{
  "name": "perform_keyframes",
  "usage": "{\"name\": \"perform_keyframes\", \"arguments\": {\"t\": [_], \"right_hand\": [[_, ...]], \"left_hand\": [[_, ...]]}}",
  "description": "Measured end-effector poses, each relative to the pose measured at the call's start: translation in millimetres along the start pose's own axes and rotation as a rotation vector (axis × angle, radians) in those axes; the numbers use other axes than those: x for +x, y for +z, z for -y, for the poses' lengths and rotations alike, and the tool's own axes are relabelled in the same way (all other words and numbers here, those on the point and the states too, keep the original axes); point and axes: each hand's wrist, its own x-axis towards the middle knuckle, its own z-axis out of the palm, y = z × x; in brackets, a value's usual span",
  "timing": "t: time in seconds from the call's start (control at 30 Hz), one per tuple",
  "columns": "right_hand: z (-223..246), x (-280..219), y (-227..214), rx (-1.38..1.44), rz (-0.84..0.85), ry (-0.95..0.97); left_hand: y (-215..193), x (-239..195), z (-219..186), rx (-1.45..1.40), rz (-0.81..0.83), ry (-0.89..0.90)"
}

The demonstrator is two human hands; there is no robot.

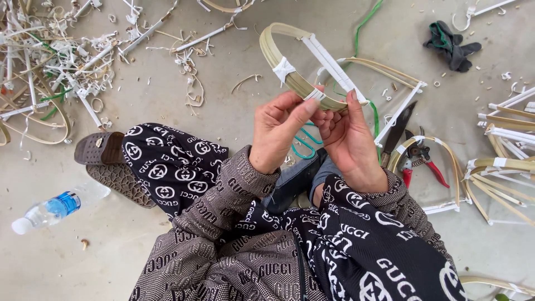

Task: Assembling and tying circular bamboo frame components using strips and tools on a workshop floor.

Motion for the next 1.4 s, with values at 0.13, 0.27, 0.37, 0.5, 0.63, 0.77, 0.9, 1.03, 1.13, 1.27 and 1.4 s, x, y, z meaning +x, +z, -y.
{"name": "perform_keyframes", "arguments": {"t": [0.13,0.27,0.37,0.5,0.63,0.77,0.9,1.03,1.13,1.27,1.4], "right_hand": [[-2,0,-6,0.013,-0.058,0.009],[-1,-3,7,0.012,-0.054,0.044],[-2,-1,0,0.001,-0.039,0.008],[-5,4,-18,0.065,-0.073,0.002],[-2,1,-2,-0.019,-0.058,-0.012],[-8,7,-21,0.040,-0.005,-0.020],[-14,12,-35,0.102,0.005,0.057],[-16,8,-22,-0.023,-0.074,0.063],[-16,6,-20,-0.039,-0.002,0.068],[-17,6,-26,0.026,0.063,0.093],[-16,5,-26,0.049,0.086,0.078]], "left_hand": [[-1,0,4,0.005,-0.067,-0.015],[-3,2,9,0.073,-0.134,0.071],[-3,1,8,0.054,-0.123,0.077],[-1,-1,5,0.083,-0.029,0.073],[0,-3,4,0.075,-0.008,0.073],[2,-5,-8,0.018,0.037,0.030],[-14,-5,-3,0.083,-0.066,-0.046],[-42,-9,21,0.104,-0.094,-0.022],[-37,-13,15,0.159,-0.086,0.030],[-27,-10,3,0.251,0.043,0.071],[-27,-7,9,0.180,0.058,0.022]]}}
